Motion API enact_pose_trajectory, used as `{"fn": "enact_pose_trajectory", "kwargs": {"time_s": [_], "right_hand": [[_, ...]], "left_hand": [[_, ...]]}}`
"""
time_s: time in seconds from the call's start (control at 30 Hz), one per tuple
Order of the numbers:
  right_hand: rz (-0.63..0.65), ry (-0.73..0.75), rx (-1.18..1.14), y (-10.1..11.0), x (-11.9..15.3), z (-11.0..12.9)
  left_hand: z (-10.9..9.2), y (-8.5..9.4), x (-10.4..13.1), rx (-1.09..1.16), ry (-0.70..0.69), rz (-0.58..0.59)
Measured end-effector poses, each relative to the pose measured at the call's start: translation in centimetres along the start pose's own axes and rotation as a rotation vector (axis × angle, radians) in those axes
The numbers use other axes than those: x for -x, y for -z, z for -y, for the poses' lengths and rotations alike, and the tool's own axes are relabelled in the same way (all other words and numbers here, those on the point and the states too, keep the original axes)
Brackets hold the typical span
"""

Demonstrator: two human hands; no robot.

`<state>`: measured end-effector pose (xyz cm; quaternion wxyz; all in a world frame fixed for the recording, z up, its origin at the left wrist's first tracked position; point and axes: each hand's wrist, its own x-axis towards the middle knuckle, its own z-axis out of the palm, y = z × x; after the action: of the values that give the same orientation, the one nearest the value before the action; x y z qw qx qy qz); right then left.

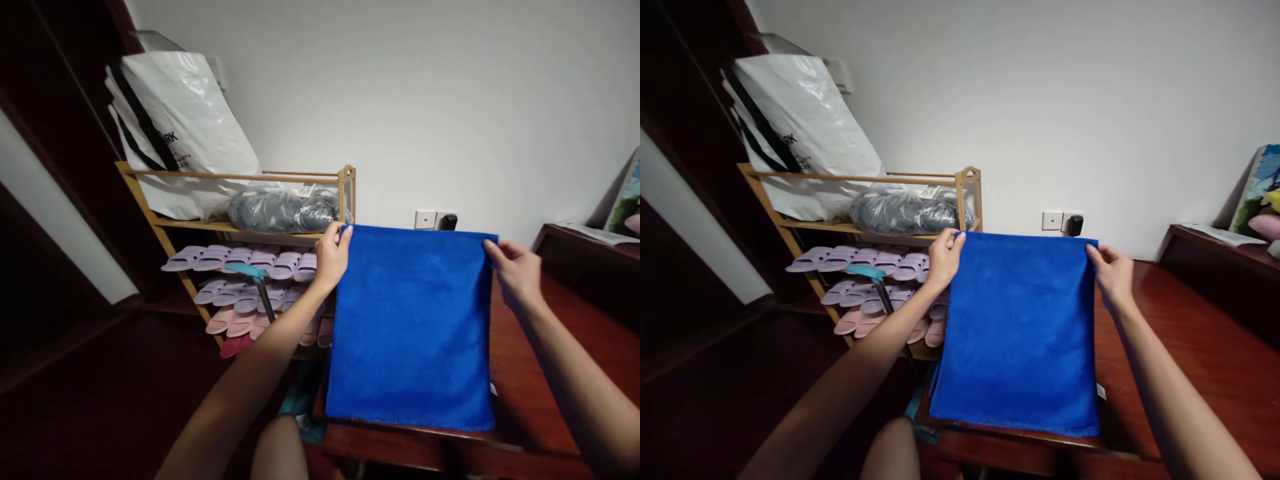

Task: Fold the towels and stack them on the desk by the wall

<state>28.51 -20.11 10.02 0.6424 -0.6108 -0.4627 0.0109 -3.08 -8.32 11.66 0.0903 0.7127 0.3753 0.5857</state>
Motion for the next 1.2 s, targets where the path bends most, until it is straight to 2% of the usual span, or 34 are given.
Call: {"fn": "enact_pose_trajectory", "kwargs": {"time_s": [0.03,0.13,0.27,0.37,0.43,0.53,0.6,0.67,0.73,0.9,1.0,1.1,1.2], "right_hand": [[0.006,-0.040,0.007,-1.2,-0.3,-1.5],[0.062,-0.132,0.057,-4.2,-0.5,-6.0],[0.151,-0.175,0.204,-6.6,-0.4,-10.3],[0.208,-0.160,0.365,-8.1,-0.2,-11.8],[0.266,-0.102,0.469,-9.3,0.6,-12.3],[0.479,0.031,0.568,-11.1,2.8,-13.1],[0.636,0.066,0.620,-11.9,4.2,-13.9],[0.723,0.056,0.681,-12.1,4.7,-14.7],[0.754,0.044,0.738,-12.1,4.5,-15.3],[0.754,0.004,0.848,-11.8,3.4,-16.0],[0.681,-0.050,0.937,-11.7,3.4,-15.1],[0.541,-0.071,1.045,-11.5,4.0,-12.9],[0.514,0.059,1.066,-10.6,6.3,-9.7]], "left_hand": [[1.3,-1.1,0.2,-0.109,0.041,0.057],[4.6,-4.0,1.1,-0.209,0.081,0.154],[7.7,-6.3,1.5,-0.313,0.127,0.263],[8.8,-7.3,1.8,-0.403,0.145,0.352],[9.2,-8.1,2.9,-0.443,0.106,0.437],[9.9,-9.4,5.6,-0.457,0.015,0.629],[10.8,-10.1,7.2,-0.460,0.007,0.762],[11.7,-10.6,8.1,-0.472,0.030,0.848],[12.4,-10.8,8.3,-0.485,0.046,0.886],[12.9,-10.9,7.7,-0.537,0.053,0.880],[12.5,-10.9,7.6,-0.577,0.058,0.842],[10.9,-10.4,7.3,-0.615,0.057,0.781],[7.9,-8.6,7.7,-0.623,0.003,0.723]]}}
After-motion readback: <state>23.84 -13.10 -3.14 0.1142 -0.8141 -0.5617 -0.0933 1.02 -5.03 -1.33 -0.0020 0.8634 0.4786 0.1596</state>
